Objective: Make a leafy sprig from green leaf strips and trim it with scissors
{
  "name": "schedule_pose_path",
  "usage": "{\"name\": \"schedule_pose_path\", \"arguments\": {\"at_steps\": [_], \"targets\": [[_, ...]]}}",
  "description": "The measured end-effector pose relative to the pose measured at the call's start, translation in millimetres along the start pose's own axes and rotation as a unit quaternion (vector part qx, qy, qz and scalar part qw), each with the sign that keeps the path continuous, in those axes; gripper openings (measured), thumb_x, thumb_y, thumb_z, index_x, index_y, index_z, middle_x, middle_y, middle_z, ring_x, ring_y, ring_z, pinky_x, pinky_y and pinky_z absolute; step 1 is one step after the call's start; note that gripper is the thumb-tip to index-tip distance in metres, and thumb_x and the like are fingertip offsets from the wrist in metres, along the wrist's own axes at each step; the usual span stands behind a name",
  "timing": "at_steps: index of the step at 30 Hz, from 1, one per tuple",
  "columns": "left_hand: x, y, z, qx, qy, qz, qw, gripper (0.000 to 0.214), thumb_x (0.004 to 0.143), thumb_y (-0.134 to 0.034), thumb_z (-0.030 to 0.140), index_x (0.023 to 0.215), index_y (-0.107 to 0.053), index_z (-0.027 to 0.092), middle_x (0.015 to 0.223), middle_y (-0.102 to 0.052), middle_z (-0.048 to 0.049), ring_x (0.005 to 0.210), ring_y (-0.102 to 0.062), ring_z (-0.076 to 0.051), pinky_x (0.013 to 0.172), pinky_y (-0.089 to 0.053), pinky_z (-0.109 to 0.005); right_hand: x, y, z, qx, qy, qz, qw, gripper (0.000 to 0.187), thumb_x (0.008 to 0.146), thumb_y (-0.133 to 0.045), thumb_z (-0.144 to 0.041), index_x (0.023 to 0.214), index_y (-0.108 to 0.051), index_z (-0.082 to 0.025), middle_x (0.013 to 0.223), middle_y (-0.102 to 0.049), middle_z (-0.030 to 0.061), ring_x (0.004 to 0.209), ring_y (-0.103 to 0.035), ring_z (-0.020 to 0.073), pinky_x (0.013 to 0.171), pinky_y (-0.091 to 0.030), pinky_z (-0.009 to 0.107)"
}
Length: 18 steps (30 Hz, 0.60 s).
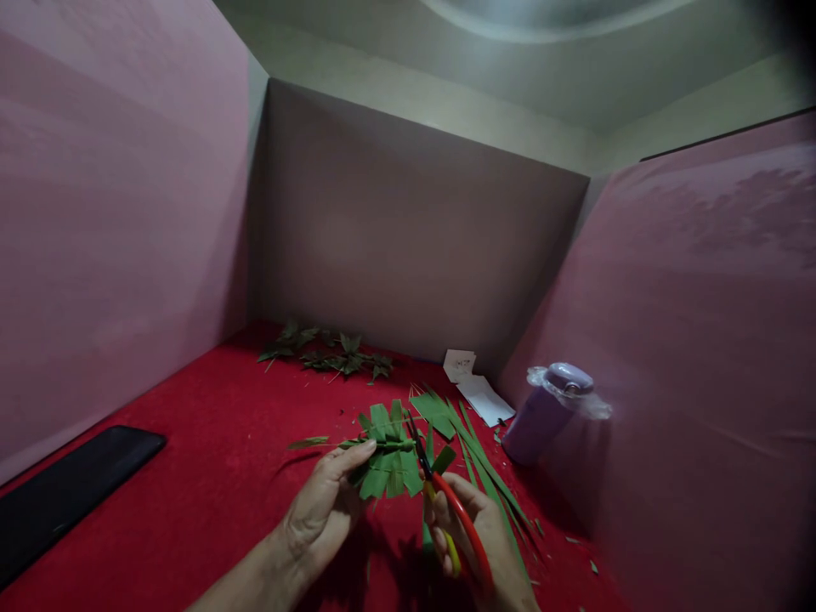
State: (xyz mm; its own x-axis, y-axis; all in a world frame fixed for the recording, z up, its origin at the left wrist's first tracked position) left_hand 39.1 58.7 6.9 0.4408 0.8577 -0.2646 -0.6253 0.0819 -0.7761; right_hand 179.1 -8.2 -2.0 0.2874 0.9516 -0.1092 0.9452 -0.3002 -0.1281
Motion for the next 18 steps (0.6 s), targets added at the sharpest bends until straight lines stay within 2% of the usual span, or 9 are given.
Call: {"name": "schedule_pose_path", "arguments": {"at_steps": [5, 9, 18], "targets": [[0.4, 0.0, -3.7, -0.033, 0.028, 0.004, 0.999, 0.013, 0.075, -0.056, 0.003, 0.072, -0.068, 0.005, 0.072, -0.072, -0.0111, 0.060, -0.067, -0.016, 0.060, -0.055, -0.025, -4.5, -2.7, -1.1, 0.030, -0.001, -0.001, 1.000, 0.047, 0.057, -0.073, -0.052, 0.078, -0.054, -0.014, 0.046, -0.046, -0.0079, 0.031, -0.036, 0.0029, 0.026, -0.030, 0.013], [-1.0, -2.0, -4.7, -0.053, 0.045, 0.003, 0.998, 0.013, 0.075, -0.055, 0.003, 0.074, -0.068, 0.006, 0.073, -0.072, -0.0115, 0.060, -0.067, -0.017, 0.058, -0.056, -0.025, -4.2, -5.0, -1.4, 0.067, 0.021, -0.037, 0.997, 0.043, 0.063, -0.069, -0.052, 0.076, -0.054, -0.015, 0.046, -0.043, -0.0079, 0.031, -0.034, 0.0030, 0.029, -0.027, 0.014], [-3.1, -5.8, -2.8, -0.040, 0.041, -0.007, 0.998, 0.014, 0.075, -0.055, 0.002, 0.074, -0.069, 0.004, 0.073, -0.072, -0.0133, 0.060, -0.067, -0.018, 0.058, -0.055, -0.025, -5.3, -7.6, 0.8, 0.053, 0.034, -0.039, 0.997, 0.046, 0.062, -0.067, -0.057, 0.072, -0.052, -0.015, 0.045, -0.039, -0.0081, 0.031, -0.028, 0.0025, 0.030, -0.021, 0.016]]}}
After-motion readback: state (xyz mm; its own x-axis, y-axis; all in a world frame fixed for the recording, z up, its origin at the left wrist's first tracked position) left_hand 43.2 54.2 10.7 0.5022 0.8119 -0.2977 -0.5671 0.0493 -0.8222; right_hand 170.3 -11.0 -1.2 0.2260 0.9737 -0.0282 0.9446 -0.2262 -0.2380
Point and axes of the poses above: each hand's wrist, its own x-axis towards the middle knuckle, its own y-axis out of the back of the hand, z = x × y, the point moved 7 cm from there along x, towards the middle knuckle
